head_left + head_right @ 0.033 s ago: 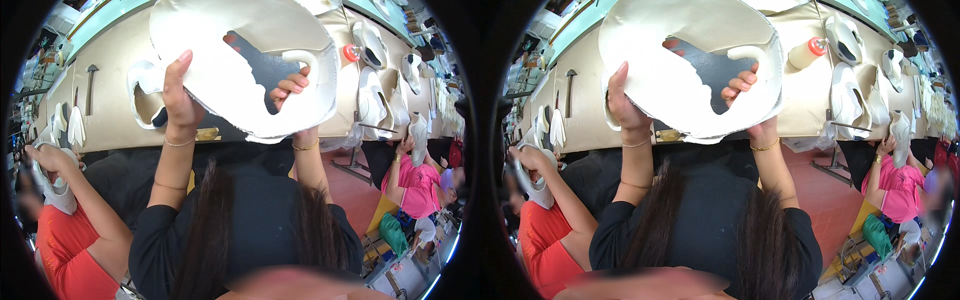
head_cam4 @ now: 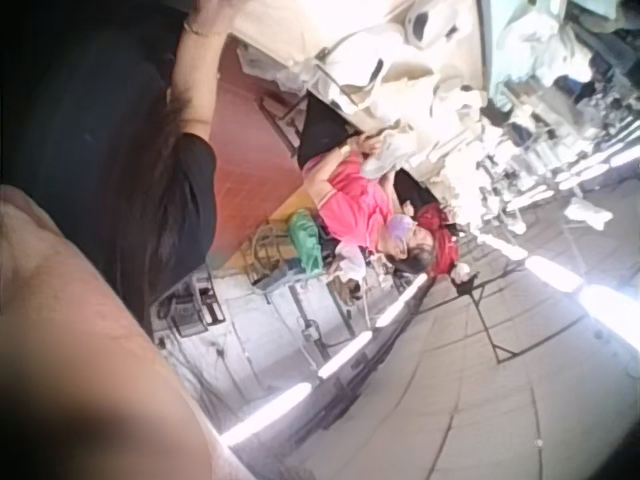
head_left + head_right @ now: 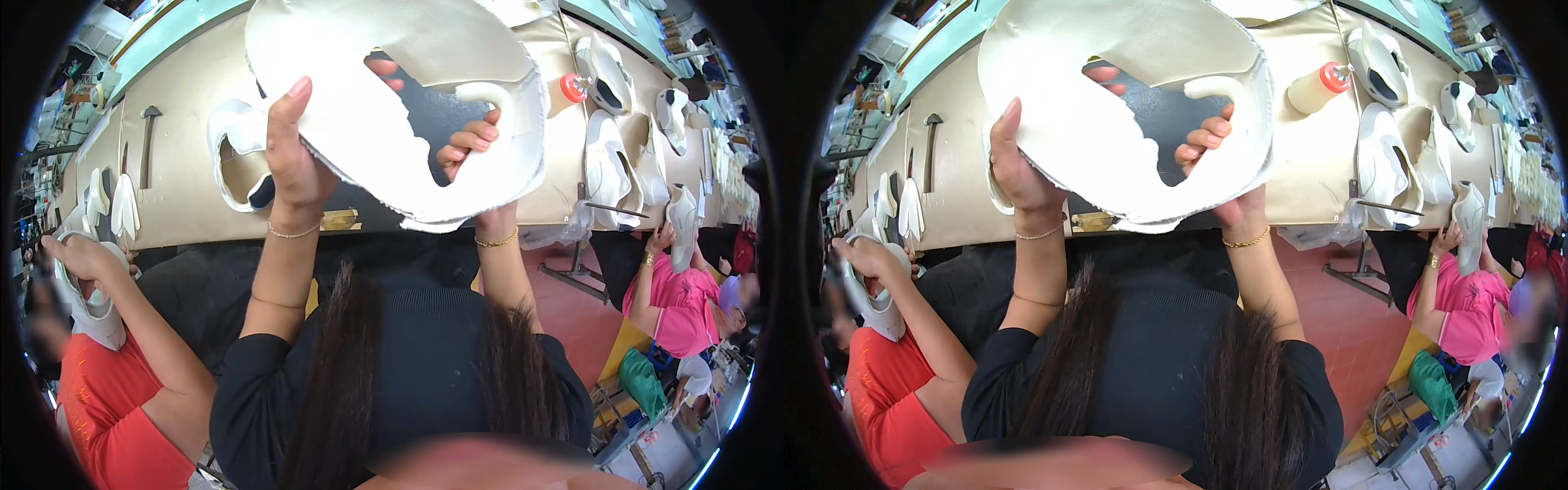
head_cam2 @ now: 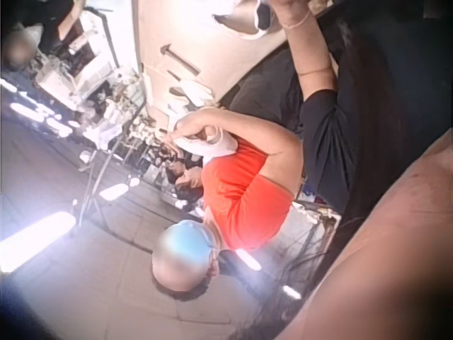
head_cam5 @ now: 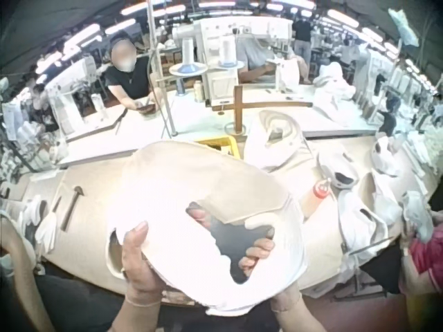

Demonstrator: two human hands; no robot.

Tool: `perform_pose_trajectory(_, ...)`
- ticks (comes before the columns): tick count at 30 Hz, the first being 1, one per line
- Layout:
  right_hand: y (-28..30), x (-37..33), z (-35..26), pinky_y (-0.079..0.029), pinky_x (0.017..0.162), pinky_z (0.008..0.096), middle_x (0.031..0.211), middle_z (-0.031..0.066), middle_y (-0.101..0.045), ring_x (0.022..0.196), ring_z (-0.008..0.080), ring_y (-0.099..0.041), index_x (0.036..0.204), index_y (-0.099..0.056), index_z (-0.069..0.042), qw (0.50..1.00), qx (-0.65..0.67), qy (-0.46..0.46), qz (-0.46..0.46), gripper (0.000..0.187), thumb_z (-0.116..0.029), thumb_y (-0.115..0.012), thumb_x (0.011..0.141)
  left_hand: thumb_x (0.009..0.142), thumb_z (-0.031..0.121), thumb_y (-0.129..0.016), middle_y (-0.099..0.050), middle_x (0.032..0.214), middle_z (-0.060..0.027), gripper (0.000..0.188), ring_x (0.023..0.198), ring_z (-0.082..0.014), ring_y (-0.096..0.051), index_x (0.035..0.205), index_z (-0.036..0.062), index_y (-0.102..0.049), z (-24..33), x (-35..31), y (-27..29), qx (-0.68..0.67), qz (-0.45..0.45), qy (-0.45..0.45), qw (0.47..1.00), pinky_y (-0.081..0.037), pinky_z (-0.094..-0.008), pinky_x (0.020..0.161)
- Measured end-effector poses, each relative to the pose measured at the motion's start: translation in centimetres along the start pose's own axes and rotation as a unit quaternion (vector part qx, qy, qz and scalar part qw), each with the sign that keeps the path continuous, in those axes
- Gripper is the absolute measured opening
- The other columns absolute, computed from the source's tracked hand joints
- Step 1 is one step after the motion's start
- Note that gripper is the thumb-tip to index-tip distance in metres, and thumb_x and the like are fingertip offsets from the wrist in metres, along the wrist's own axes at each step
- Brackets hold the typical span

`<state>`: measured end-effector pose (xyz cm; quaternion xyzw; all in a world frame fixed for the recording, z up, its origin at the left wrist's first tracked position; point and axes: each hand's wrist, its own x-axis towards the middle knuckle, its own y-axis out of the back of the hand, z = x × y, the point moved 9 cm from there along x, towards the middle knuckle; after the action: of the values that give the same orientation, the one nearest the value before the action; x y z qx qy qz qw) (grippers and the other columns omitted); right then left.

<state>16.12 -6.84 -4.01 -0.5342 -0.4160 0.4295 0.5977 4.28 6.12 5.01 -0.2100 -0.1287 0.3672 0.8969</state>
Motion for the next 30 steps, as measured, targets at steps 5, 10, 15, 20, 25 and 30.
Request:
perform_pose_trajectory(5,2.0,0.4,0.4,-0.041,0.088,0.0327,0.094,0.0004,-0.060,0.089,0.0125,-0.055,0.122,-0.063,-0.009,0.998,0.018,0.010,0.067,0.027,-0.024,-0.050,0.103,0.100,0.046,-0.032,-0.072,0.103,-0.0219,0.064,0.097,-0.0282,-0.071,0.117,-0.0079,-0.062,0.6,2.5,-1.5,0.020,-0.033,-0.020,0.999,-0.057,-0.0367,0.085)
perform_pose_trajectory(10,1.9,-0.3,0.6,-0.047,0.098,0.0396,0.109,0.0081,-0.060,0.102,0.0225,-0.058,0.124,-0.057,-0.006,0.996,0.059,0.003,0.065,0.025,-0.015,-0.044,0.105,0.100,0.054,-0.032,-0.072,0.098,-0.0200,0.069,0.087,-0.0295,-0.073,0.117,-0.0058,-0.060,-1.6,4.6,0.4,-0.023,0.014,0.080,0.996,-0.061,-0.0381,0.078)
perform_pose_trajectory(15,1.8,-1.7,0.7,-0.047,0.106,0.0408,0.131,0.0119,-0.060,0.122,0.0252,-0.059,0.132,-0.055,-0.006,0.997,0.045,-0.022,0.051,0.031,-0.020,-0.043,0.107,0.100,0.053,-0.028,-0.071,0.096,-0.0199,0.070,0.081,-0.0314,-0.074,0.134,-0.0046,-0.048,-2.7,6.2,1.4,-0.055,0.018,0.118,0.991,-0.065,-0.0390,0.066)
perform_pose_trajectory(20,3.9,-3.3,-1.2,-0.045,0.107,0.0398,0.129,0.0115,-0.058,0.123,0.0235,-0.056,0.138,-0.049,-0.004,0.974,-0.174,-0.018,0.146,0.036,-0.010,-0.045,0.103,0.099,0.055,-0.033,-0.070,0.090,-0.0141,0.065,0.074,-0.0247,-0.071,0.124,-0.0007,-0.055,-3.0,5.6,0.8,-0.086,-0.008,0.149,0.985,-0.061,-0.0359,0.067)
perform_pose_trajectory(25,0.5,-5.8,-8.6,-0.046,0.098,0.0339,0.121,0.0104,-0.060,0.115,0.0205,-0.058,0.135,-0.052,-0.001,0.600,-0.736,0.186,0.251,0.038,-0.003,-0.054,0.097,0.097,0.057,-0.045,-0.064,0.086,-0.0044,0.055,0.072,-0.0122,-0.059,0.105,0.0049,-0.062,-5.3,6.3,1.0,0.187,-0.031,0.190,0.963,-0.046,-0.0238,0.066)
perform_pose_trajectory(30,-2.4,-3.2,-5.5,-0.048,0.095,0.0395,0.119,0.0139,-0.063,0.111,0.0308,-0.060,0.119,-0.065,0.000,0.318,-0.933,0.166,0.035,0.028,0.001,-0.057,0.091,0.093,0.062,-0.051,-0.060,0.086,-0.0032,0.060,0.073,-0.0104,-0.056,0.111,0.0061,-0.062,-8.1,8.2,-1.1,0.324,-0.120,0.200,0.917,-0.045,-0.0245,0.072)
